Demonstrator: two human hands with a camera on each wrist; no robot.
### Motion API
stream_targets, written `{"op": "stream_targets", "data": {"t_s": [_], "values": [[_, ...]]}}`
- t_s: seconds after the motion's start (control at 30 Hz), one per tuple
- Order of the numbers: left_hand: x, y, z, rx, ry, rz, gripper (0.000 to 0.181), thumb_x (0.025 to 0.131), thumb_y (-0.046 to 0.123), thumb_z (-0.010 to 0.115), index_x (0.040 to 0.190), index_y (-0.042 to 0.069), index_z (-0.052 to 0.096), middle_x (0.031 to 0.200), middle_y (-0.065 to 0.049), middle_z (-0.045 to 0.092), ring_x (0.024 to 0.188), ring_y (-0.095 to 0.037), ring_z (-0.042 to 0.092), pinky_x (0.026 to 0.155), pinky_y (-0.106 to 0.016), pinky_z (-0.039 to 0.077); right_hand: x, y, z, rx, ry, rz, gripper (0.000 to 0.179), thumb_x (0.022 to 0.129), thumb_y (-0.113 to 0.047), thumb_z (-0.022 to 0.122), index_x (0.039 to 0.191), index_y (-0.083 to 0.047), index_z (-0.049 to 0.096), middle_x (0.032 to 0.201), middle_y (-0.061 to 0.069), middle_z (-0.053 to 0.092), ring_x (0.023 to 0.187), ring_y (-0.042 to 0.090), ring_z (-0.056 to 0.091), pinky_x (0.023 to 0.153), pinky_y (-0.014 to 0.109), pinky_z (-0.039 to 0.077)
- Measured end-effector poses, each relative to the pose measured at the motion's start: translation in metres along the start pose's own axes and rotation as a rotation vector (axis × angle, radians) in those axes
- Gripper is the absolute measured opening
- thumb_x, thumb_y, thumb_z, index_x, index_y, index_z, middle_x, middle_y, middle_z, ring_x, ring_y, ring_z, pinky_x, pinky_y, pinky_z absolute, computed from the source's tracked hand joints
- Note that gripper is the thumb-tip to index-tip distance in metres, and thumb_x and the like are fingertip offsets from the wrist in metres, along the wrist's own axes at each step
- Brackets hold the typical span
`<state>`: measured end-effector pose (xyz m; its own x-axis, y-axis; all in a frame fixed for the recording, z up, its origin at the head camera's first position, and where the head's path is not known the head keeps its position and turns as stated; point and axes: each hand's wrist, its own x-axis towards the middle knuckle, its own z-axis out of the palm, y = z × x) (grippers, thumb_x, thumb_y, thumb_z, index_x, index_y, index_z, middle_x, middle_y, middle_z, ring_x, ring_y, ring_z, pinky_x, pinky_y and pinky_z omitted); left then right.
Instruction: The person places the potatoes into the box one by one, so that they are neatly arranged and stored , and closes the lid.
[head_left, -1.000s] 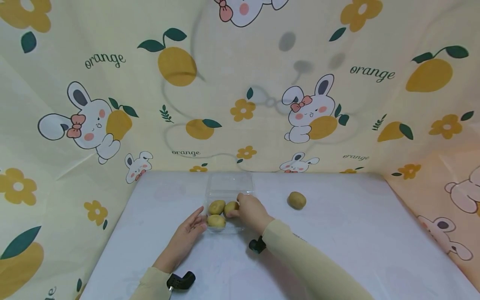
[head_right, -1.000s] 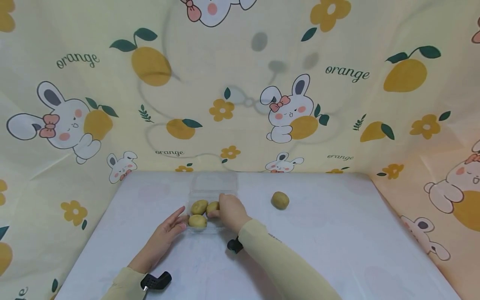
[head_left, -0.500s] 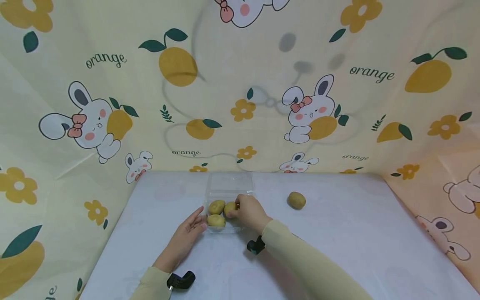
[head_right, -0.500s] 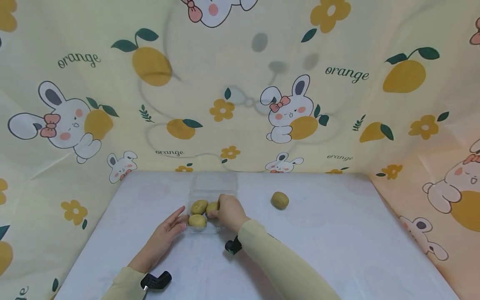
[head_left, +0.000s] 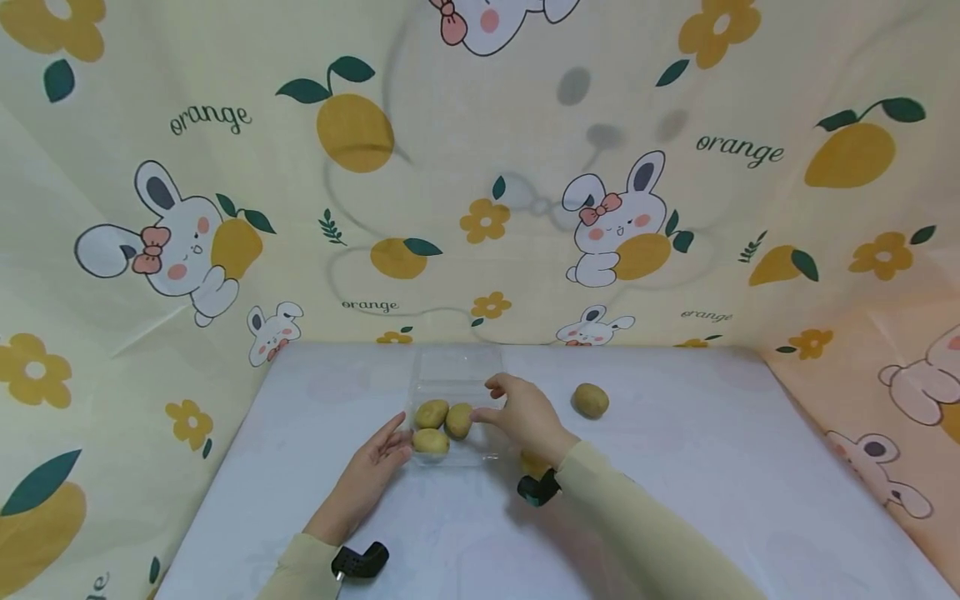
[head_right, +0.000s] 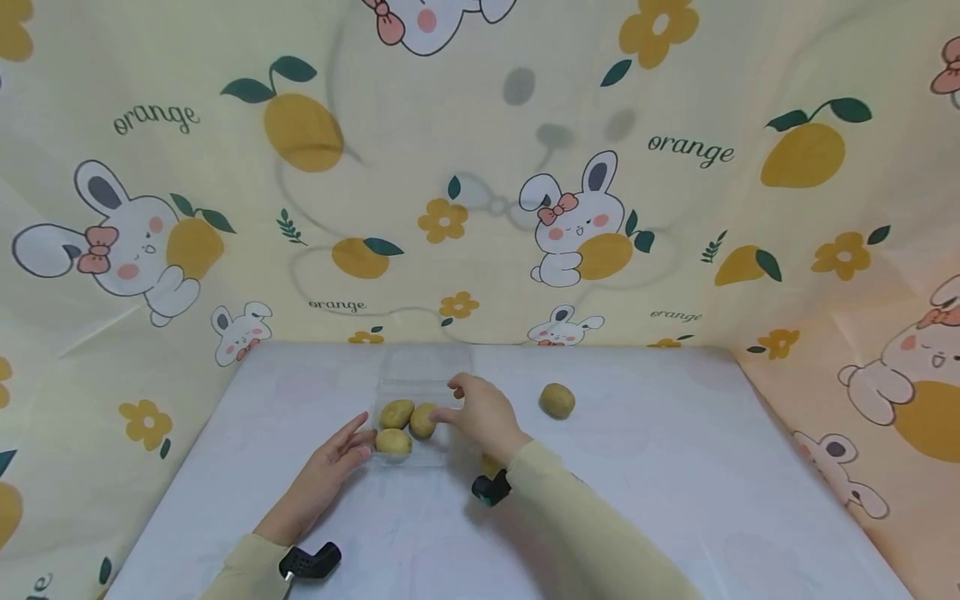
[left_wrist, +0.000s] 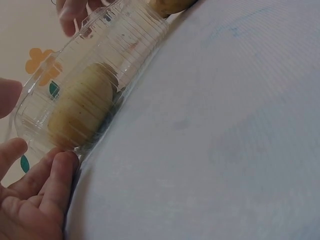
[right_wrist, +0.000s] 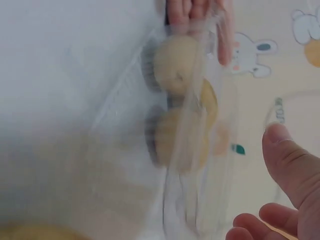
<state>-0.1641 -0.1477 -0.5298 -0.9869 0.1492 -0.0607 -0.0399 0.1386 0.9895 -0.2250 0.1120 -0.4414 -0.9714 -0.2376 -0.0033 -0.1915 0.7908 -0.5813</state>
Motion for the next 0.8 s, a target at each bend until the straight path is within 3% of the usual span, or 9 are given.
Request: {"op": "stream_targets", "data": {"t_s": [0.27,0.4,0.6,0.8], "values": [[-0.001,0.001,0.0,-0.001,0.003,-0.005,0.061,0.097,0.026,0.06,0.152,0.022,0.033,0.137,-0.008,0.054,0.129,-0.024,0.047,0.108,-0.045,0.035,-0.014,0.022,-0.02,0.047,0.019,0.036,0.062,0.074,-0.053,0.079,0.123,-0.02,0.061,0.111,0.003,0.066,0.086,0.016,0.056,0.068,0.03,0.048],[0.0,0.002,0.001,-0.004,0.005,-0.006,0.061,0.097,0.025,0.06,0.152,0.021,0.033,0.138,-0.009,0.053,0.128,-0.024,0.047,0.108,-0.045,0.035,-0.023,0.033,-0.026,0.073,0.016,0.054,0.06,0.074,-0.048,0.081,0.123,-0.019,0.062,0.109,0.002,0.066,0.086,0.017,0.055,0.067,0.03,0.049],[0.002,-0.001,0.001,0.005,0.007,-0.019,0.06,0.099,0.02,0.057,0.153,0.017,0.03,0.139,-0.012,0.051,0.129,-0.027,0.046,0.108,-0.047,0.034,-0.036,0.055,-0.026,0.093,0.013,0.034,0.059,0.074,-0.041,0.083,0.123,-0.017,0.063,0.108,0.002,0.067,0.083,0.015,0.055,0.067,0.031,0.047],[0.001,0.001,0.0,0.003,-0.003,-0.006,0.061,0.097,0.026,0.06,0.151,0.022,0.033,0.137,-0.007,0.054,0.128,-0.023,0.047,0.108,-0.045,0.035,-0.046,0.074,-0.022,0.116,-0.037,0.013,0.062,0.072,-0.042,0.084,0.124,-0.016,0.063,0.107,0.001,0.066,0.084,0.014,0.056,0.07,0.033,0.046]]}}
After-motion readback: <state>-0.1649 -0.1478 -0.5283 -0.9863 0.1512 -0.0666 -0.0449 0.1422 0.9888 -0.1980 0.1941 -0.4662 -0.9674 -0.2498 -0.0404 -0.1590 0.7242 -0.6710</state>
